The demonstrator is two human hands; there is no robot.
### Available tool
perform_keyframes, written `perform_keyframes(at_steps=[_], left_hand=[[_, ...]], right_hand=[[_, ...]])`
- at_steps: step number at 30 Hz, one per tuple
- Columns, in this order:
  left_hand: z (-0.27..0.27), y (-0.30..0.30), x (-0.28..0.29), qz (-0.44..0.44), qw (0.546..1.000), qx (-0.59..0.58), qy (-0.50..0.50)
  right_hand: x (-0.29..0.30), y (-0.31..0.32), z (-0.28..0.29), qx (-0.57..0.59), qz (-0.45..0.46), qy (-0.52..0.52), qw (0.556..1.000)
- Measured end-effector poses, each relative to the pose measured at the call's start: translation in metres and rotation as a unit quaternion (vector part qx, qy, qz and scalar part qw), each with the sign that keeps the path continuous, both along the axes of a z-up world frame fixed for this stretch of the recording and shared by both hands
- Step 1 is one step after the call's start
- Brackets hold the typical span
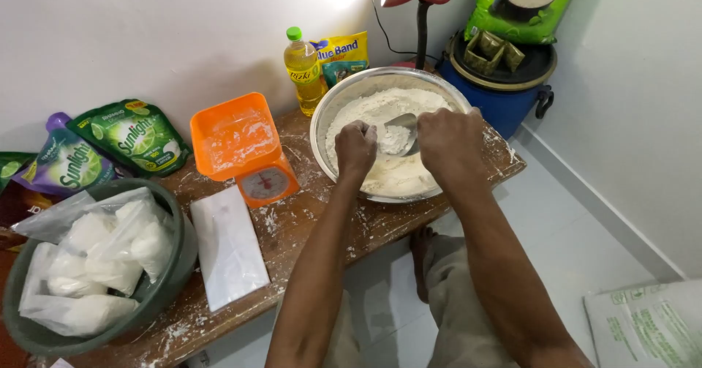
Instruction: Measuring flour by scooping it from a large bowl into a plastic bag on a scale, then placing the filled bag into a separate container.
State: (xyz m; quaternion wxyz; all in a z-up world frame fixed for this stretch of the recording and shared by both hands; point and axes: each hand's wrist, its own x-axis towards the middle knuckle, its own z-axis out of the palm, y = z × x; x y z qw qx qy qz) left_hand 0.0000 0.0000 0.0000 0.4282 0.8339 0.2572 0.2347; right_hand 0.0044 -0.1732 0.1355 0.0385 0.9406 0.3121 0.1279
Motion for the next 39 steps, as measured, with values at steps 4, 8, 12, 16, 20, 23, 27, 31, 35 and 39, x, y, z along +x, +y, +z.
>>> perform_keyframes(at_steps=[4,8,12,16,20,23,27,31,35,39], left_hand=[[-0.001,0.001,-0.001,-0.004,1.0,0.0,-0.002],[-0.003,0.003,-0.001,-0.003,1.0,0.0,0.001],[-0.001,0.002,-0.001,-0.006,1.0,0.001,0.002],[-0.008,0.003,0.003,-0.009,1.0,-0.005,0.005],[-0.003,0.003,-0.001,-0.004,1.0,-0.004,0.005],[0.0,0.004,-0.002,-0.007,1.0,-0.001,-0.004],[-0.007,0.007,0.003,0.0,1.0,-0.001,-0.003],[-0.005,0.013,0.002,0.008,1.0,-0.003,0.0],[0.003,0.021,-0.001,0.028,1.0,-0.004,-0.009],[0.018,0.026,-0.007,0.042,0.999,-0.026,-0.019]], right_hand=[[-0.017,0.011,0.017,0.01,-0.023,-0.014,1.0],[-0.025,0.009,0.028,0.008,-0.02,-0.023,0.999],[-0.024,0.009,0.028,0.01,-0.016,-0.009,1.0],[-0.027,0.007,0.026,0.022,-0.015,-0.035,0.999],[-0.025,0.004,0.025,0.021,-0.023,-0.031,0.999],[-0.021,0.002,0.024,0.031,-0.027,-0.032,0.999],[-0.018,-0.005,0.022,0.013,-0.035,-0.032,0.999],[-0.006,-0.016,0.022,0.023,-0.057,-0.026,0.998],[0.012,-0.029,0.01,0.036,-0.083,-0.026,0.996],[0.021,-0.026,0.001,-0.013,-0.084,0.068,0.994]])
